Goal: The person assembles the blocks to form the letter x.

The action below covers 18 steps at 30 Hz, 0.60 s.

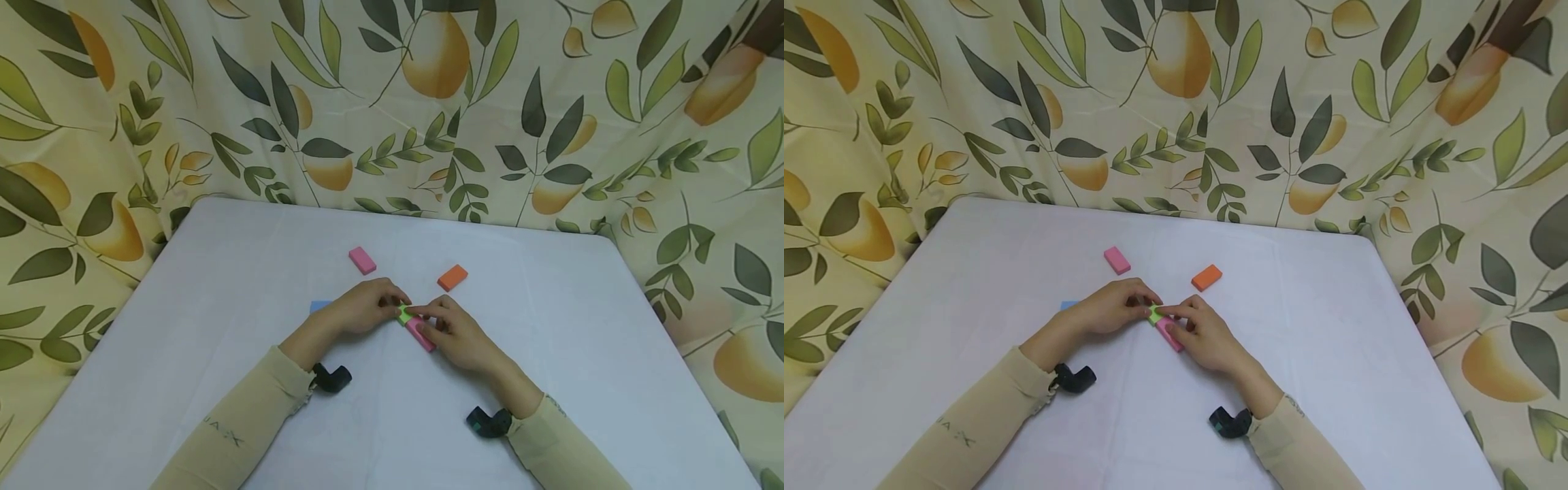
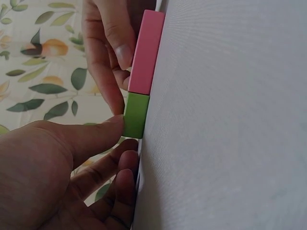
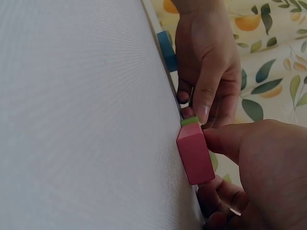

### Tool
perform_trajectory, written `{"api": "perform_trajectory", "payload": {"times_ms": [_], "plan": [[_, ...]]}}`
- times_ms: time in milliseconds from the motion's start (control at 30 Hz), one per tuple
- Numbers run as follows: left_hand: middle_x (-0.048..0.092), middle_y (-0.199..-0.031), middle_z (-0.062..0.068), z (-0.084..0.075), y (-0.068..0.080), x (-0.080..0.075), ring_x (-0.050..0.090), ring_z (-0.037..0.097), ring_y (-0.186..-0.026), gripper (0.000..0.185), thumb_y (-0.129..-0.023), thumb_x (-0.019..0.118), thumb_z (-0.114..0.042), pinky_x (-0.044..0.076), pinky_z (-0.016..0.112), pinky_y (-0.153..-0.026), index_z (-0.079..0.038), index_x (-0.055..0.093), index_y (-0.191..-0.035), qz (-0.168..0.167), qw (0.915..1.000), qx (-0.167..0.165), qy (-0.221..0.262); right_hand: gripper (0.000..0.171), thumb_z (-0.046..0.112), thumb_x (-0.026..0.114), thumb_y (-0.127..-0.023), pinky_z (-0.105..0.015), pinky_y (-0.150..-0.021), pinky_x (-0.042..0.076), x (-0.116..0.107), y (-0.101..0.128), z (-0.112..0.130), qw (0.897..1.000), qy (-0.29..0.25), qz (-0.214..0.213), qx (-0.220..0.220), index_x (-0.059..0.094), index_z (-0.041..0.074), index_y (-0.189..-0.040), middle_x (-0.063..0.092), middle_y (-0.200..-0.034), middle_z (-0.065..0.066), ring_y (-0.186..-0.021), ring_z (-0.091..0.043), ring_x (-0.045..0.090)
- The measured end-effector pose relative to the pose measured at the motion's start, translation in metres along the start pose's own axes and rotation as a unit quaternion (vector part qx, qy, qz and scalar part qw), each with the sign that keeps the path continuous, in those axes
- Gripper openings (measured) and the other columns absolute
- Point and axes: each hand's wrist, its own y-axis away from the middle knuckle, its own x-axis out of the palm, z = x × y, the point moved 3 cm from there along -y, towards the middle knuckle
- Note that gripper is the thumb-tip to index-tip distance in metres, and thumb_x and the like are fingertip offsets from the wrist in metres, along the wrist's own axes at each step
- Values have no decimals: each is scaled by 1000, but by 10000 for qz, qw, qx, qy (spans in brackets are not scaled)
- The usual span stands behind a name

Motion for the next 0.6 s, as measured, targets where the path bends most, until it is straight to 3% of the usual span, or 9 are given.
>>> {"api": "perform_trajectory", "payload": {"times_ms": [400,600], "plan": [[60,-107,-11,-4,1,-1,55,7,-98,24,-97,59,-25,46,31,-90,-28,66,-120,15,9997,123,-189,31,27,61,-95,-28,-70,44,0,1,0,10000,37,1,72,63,38,-124,51,-102,8,-84,-13,50],[59,-103,-12,-7,2,0,57,7,-95,26,-96,60,-26,47,31,-88,-28,64,-122,56,9995,58,-310,32,27,61,-95,-27,-63,42,0,0,0,9999,147,-7,18,62,41,-124,52,-105,8,-77,-15,49]]}}
